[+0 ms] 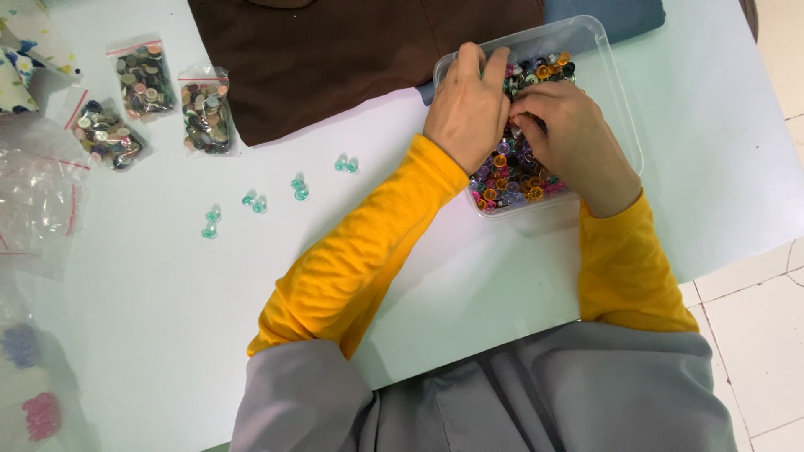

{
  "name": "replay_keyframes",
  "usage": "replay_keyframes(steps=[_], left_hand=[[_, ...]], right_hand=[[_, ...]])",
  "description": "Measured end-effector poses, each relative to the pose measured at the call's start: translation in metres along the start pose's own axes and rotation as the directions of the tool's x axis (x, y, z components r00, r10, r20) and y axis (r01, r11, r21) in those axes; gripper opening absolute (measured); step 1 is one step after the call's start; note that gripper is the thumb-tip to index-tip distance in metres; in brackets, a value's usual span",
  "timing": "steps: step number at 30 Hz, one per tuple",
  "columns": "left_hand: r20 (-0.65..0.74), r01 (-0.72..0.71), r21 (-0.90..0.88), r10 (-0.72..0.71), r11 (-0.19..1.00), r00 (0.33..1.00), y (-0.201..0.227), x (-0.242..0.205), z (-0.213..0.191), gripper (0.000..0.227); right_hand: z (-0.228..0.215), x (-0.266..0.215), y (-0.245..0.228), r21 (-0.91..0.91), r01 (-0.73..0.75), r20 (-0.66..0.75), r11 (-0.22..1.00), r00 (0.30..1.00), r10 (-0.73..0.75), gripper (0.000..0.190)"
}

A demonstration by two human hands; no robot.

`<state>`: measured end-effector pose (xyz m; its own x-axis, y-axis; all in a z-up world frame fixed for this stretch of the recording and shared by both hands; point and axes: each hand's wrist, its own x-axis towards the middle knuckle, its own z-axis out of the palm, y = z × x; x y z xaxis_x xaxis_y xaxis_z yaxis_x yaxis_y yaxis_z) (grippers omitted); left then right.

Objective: Sorting colorful buttons from a container and placing them into small plastic bags

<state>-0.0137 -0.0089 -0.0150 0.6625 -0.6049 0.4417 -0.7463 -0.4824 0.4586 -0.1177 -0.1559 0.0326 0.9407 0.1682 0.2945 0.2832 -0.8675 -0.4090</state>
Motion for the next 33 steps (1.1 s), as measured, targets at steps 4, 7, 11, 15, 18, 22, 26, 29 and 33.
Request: replay_keyframes(steps=[4, 7, 11, 15, 18, 22, 26, 29, 33], left_hand=[[0.024, -0.025, -0.001, 0.025, 1.0, 0.999, -0.002, 0.0, -0.001, 0.056], [-0.082, -0.08, -0.152, 0.068, 0.985, 0.994, 0.002, -0.003, -0.015, 0.05], [-0.152, -0.085, -0.478, 0.014, 0.874, 0.988, 0.012, -0.008, -0.036, 0.027], [-0.28, -0.124, -0.526, -0.034, 0.842, 0.959, 0.013, -0.019, -0.042, 0.02], [-0.335, -0.193, -0.552, -0.004, 0.811, 0.942, 0.015, -0.041, -0.076, 0.019], [-0.301, -0.168, -0.51, 0.008, 0.843, 0.954, -0.006, -0.1, -0.126, 0.023], [-0.313, 0.009, -0.417, -0.154, 0.909, 0.937, -0.055, -0.167, -0.176, 0.027], [-0.32, 0.15, -0.33, -0.26, 0.932, 0.911, -0.103, -0.216, -0.217, 0.017], [-0.36, 0.292, -0.172, -0.337, 0.941, 0.87, -0.146, -0.271, -0.268, 0.009]], right_hand=[[-0.007, -0.001, -0.003, 0.061, -0.02, -0.043, 0.998, 0.999, 0.023, 0.021], [-0.015, 0.002, -0.014, 0.127, 0.007, -0.169, 0.992, 0.985, 0.015, 0.026], [-0.022, 0.005, -0.025, 0.033, 0.084, -0.302, 0.996, 0.951, -0.07, 0.018], [-0.027, 0.01, -0.042, -0.031, 0.202, -0.349, 0.979, 0.916, -0.2, 0.011], [-0.03, 0.011, -0.071, 0.054, 0.186, -0.344, 0.981, 0.926, -0.157, 0.014], [-0.015, 0.021, -0.119, 0.052, 0.202, -0.34, 0.978, 0.924, -0.173, 0.02], [0.012, 0.042, -0.165, 0.235, 0.302, -0.247, 0.924, 0.938, -0.244, 0.017], [0.037, 0.063, -0.204, 0.281, 0.399, -0.192, 0.873, 0.915, -0.356, 0.012], [0.087, 0.093, -0.239, 0.23, 0.541, -0.19, 0.809, 0.84, -0.508, 0.006]])
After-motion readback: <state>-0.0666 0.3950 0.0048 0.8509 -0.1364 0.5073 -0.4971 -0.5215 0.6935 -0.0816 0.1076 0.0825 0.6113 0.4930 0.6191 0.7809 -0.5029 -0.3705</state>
